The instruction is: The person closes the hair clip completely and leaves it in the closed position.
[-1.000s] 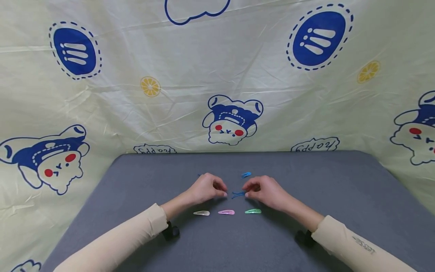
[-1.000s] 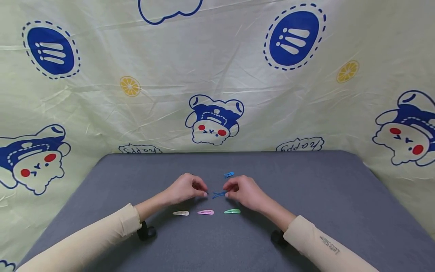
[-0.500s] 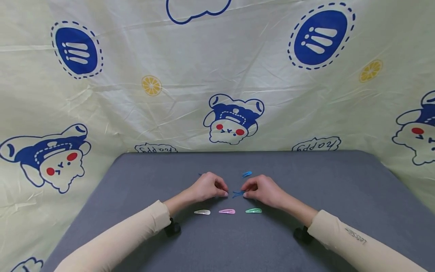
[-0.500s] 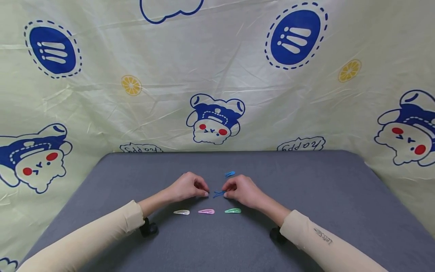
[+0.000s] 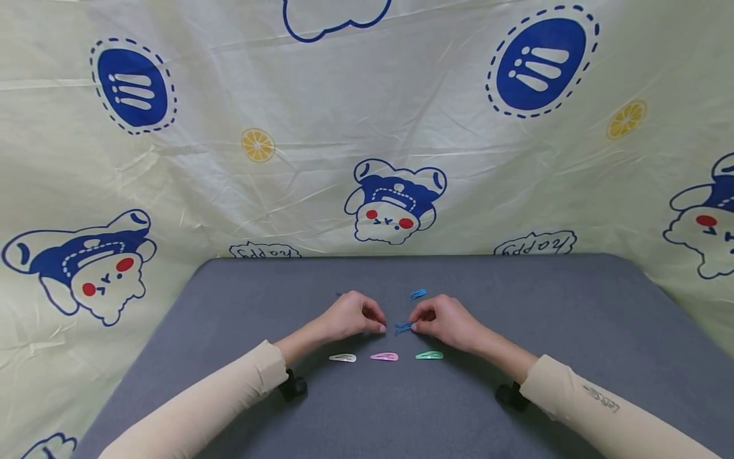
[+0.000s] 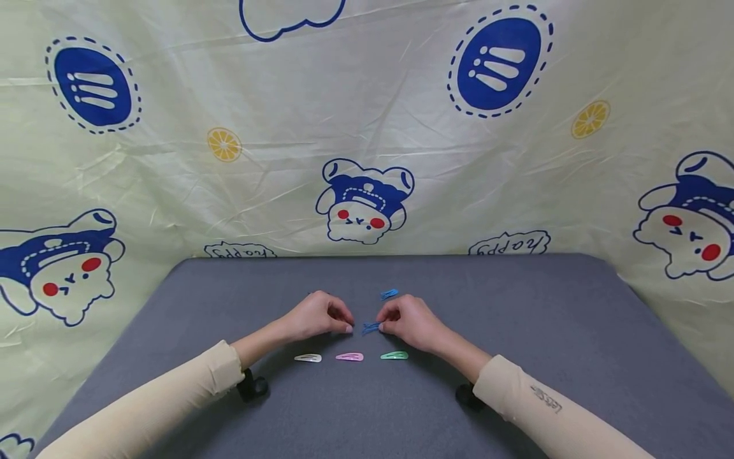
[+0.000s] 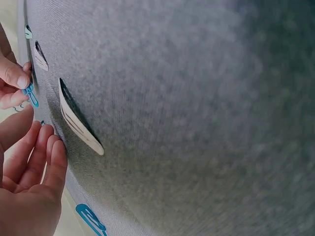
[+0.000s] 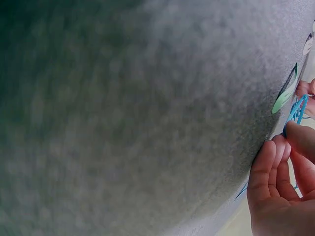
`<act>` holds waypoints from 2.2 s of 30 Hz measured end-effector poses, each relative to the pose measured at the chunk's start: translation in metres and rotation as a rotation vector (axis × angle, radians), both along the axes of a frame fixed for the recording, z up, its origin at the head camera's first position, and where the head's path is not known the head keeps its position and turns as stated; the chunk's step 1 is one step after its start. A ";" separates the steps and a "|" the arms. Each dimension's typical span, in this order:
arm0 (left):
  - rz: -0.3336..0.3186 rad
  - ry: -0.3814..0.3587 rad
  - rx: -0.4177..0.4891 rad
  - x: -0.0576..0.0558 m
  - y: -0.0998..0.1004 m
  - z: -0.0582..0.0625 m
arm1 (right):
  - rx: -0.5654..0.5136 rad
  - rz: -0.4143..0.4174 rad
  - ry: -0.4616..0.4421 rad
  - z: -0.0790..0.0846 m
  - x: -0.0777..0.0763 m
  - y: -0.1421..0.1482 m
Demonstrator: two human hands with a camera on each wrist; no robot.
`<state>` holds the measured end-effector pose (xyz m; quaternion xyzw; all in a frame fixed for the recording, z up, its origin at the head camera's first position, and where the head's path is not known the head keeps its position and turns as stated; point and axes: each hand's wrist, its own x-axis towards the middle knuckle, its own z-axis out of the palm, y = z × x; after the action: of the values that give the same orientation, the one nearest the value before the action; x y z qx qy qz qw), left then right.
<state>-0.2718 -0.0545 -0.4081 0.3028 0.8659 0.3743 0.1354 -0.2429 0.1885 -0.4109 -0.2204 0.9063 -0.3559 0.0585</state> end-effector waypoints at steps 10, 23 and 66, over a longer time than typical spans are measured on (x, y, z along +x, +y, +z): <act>0.036 0.033 0.065 0.005 -0.005 0.001 | -0.030 -0.052 -0.010 0.005 0.006 -0.002; 0.084 0.044 0.150 0.015 -0.017 0.010 | -0.095 -0.100 0.068 0.015 0.025 -0.009; 0.165 0.038 0.366 0.107 -0.032 0.043 | -0.230 -0.202 0.236 0.050 0.113 -0.025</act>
<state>-0.1643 -0.0868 -0.3651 0.2576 0.8077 0.5294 0.0305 -0.1304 0.1638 -0.3610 -0.1736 0.8778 -0.4327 -0.1100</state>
